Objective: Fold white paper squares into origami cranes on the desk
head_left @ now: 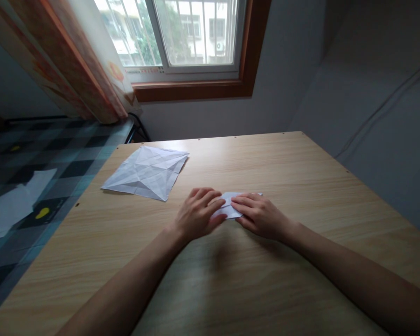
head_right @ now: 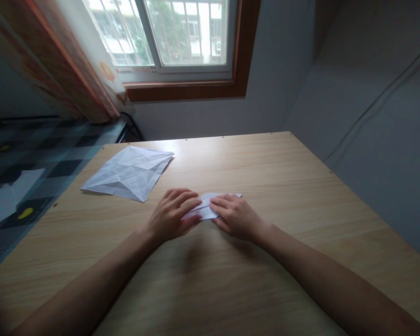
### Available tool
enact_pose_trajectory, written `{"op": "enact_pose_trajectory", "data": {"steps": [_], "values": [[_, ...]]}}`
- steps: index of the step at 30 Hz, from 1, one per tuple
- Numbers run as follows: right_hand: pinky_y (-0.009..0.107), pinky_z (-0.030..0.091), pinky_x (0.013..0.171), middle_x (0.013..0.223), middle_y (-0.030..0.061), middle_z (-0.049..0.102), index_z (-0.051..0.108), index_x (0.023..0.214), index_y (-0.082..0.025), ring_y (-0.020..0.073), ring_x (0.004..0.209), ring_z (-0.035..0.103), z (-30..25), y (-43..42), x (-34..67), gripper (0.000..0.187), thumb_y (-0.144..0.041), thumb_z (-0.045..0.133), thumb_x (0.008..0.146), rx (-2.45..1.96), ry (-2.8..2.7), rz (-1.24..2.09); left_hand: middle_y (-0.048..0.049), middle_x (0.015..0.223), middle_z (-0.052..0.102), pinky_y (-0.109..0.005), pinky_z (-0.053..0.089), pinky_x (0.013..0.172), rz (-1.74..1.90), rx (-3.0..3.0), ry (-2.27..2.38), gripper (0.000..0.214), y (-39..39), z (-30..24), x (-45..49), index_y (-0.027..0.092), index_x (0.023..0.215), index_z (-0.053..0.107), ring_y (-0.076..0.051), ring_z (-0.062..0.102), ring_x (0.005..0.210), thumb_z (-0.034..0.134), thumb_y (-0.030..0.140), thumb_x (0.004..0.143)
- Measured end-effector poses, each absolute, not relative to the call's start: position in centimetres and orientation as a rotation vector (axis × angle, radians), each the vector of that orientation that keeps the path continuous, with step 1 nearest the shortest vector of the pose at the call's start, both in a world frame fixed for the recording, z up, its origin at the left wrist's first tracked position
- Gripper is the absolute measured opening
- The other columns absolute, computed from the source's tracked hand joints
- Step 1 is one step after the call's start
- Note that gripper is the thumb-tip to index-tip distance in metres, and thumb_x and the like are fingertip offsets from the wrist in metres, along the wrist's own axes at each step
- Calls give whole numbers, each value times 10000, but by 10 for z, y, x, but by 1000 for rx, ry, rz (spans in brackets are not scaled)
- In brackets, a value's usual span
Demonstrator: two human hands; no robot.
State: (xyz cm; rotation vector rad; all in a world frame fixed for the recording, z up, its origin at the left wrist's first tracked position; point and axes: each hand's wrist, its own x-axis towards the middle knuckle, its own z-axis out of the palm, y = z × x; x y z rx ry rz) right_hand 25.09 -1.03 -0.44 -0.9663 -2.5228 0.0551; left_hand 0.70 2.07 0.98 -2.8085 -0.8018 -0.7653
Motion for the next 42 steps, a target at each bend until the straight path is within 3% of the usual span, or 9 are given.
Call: {"op": "enact_pose_trajectory", "data": {"steps": [3,7,13,19,24,28,31,33,42], "values": [[439,510,871,1087,142,696,668,1129,-134,278,986,615,-5,-14,243,267,-263,557,923,-1021,-2516,-38,-57,891,677,-332,424,772,-656,-2873,-689,236,14,9,14,197,889,667,-191,571,842,532,386,934],[420,499,807,958,136,676,680,1071,-119,276,900,596,-6,-19,236,270,-320,595,912,-1091,-2481,-85,-34,745,622,-283,388,669,-566,-2931,-649,303,13,4,17,186,747,629,-144,539,704,460,294,974],[363,478,777,881,88,667,648,861,-176,233,849,587,-10,-18,242,111,-283,636,886,-1126,-2297,117,-27,762,609,-262,410,642,-631,-3044,-807,266,17,6,14,191,786,647,-133,563,679,474,282,966],[353,450,789,827,72,651,602,725,-188,217,826,567,-8,-15,244,222,-262,561,930,-1183,-2244,209,-40,790,623,-270,442,658,-661,-3067,-1048,256,17,5,19,182,787,649,-150,589,706,491,298,952],[378,413,779,802,68,628,602,735,-191,230,804,539,-7,-14,240,204,-285,575,914,-1400,-2241,125,-39,796,623,-290,455,673,-620,-2981,-1237,178,14,5,24,180,828,627,-173,597,729,521,279,930],[387,416,800,907,85,634,633,883,-179,254,879,541,-8,-12,241,127,-303,645,858,-1490,-2172,168,-39,888,624,-295,461,704,-570,-2969,-1167,200,14,3,24,220,1085,643,-173,597,761,521,263,932],[421,417,864,1094,127,618,610,1154,-164,291,1005,526,-9,-10,242,358,-316,664,834,-1506,-2135,170,-31,895,596,-289,447,697,-537,-2971,-1024,270,14,1,23,307,1136,665,-151,566,721,460,265,967],[441,413,888,1150,140,605,589,1231,-166,304,1047,513,-10,-8,242,427,-330,650,841,-1508,-2155,177,-33,888,580,-290,443,701,-500,-2966,-981,285,14,2,23,318,1112,685,-150,550,723,451,249,965],[451,416,905,1154,129,617,627,1209,-195,293,1057,517,-11,-6,244,362,-323,628,870,-1469,-2181,222,-70,1237,618,-398,411,874,-446,-2957,-846,266,11,9,25,248,1150,655,-237,536,1033,497,257,936]]}}
